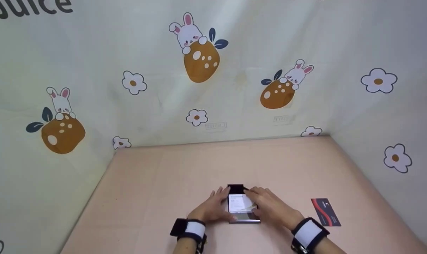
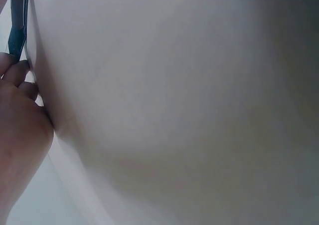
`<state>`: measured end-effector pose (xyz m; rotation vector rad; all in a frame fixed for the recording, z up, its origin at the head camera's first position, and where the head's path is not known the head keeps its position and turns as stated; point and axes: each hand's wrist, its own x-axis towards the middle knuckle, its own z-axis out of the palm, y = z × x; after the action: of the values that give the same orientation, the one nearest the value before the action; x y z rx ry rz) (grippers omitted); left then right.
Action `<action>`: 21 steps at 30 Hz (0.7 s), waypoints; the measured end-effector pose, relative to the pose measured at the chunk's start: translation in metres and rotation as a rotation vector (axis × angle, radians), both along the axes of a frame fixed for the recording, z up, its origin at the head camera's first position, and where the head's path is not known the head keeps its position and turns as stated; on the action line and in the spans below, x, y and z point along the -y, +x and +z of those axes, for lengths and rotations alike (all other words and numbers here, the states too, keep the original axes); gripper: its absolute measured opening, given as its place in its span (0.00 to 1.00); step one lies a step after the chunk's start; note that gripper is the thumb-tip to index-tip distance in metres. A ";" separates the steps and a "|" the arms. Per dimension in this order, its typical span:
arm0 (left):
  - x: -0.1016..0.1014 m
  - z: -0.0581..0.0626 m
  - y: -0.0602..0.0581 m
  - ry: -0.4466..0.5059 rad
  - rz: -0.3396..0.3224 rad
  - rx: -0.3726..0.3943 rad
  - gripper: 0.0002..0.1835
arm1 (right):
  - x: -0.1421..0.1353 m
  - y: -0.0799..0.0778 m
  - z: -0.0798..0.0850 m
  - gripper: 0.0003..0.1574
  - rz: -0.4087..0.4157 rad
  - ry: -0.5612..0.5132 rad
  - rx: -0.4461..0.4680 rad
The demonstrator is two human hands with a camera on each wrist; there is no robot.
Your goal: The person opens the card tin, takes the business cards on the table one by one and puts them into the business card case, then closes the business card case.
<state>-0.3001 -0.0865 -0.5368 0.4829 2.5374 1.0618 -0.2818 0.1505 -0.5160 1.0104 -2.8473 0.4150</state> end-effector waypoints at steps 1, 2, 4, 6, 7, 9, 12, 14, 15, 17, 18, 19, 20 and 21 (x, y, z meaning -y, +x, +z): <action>0.000 0.000 0.000 -0.001 -0.005 -0.006 0.59 | -0.001 0.000 0.000 0.38 0.002 -0.001 0.011; 0.000 0.000 0.000 -0.002 -0.006 -0.006 0.59 | -0.001 -0.001 0.000 0.38 0.004 -0.002 0.018; 0.001 0.000 -0.001 -0.002 -0.006 -0.004 0.60 | -0.001 -0.001 0.000 0.37 0.008 0.001 0.024; 0.001 0.000 -0.001 0.003 -0.006 -0.003 0.59 | -0.002 -0.002 0.000 0.35 0.015 0.000 0.022; 0.000 0.001 -0.001 0.004 -0.002 0.002 0.60 | -0.002 -0.002 -0.001 0.34 0.018 0.001 0.021; 0.000 0.000 0.000 0.008 0.003 0.009 0.60 | -0.002 -0.002 0.000 0.32 0.027 0.004 0.013; 0.000 0.000 0.000 0.012 0.006 0.014 0.60 | -0.002 -0.002 0.000 0.27 0.051 0.000 -0.002; 0.000 0.000 0.000 0.011 0.013 0.021 0.60 | -0.002 -0.002 0.000 0.24 0.065 0.001 -0.008; 0.000 -0.001 -0.001 0.007 0.009 0.016 0.60 | -0.002 -0.002 0.000 0.22 0.073 -0.006 -0.009; 0.000 -0.001 -0.001 -0.002 0.004 0.011 0.60 | -0.003 -0.002 0.000 0.20 0.080 -0.016 0.002; 0.000 -0.001 -0.001 -0.007 0.002 0.012 0.60 | -0.003 -0.002 -0.001 0.19 0.082 -0.019 0.006; 0.000 -0.001 -0.001 -0.012 -0.004 0.009 0.60 | -0.003 -0.002 -0.001 0.19 0.084 -0.021 0.012; 0.000 -0.001 -0.001 -0.015 -0.009 0.006 0.60 | -0.003 -0.002 -0.001 0.18 0.086 -0.026 0.016; 0.000 -0.001 -0.001 -0.018 -0.013 0.004 0.59 | -0.003 -0.002 -0.002 0.18 0.086 -0.032 0.023</action>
<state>-0.3010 -0.0869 -0.5379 0.4912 2.5344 1.0330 -0.2839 0.1539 -0.5177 1.1327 -2.8154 0.4810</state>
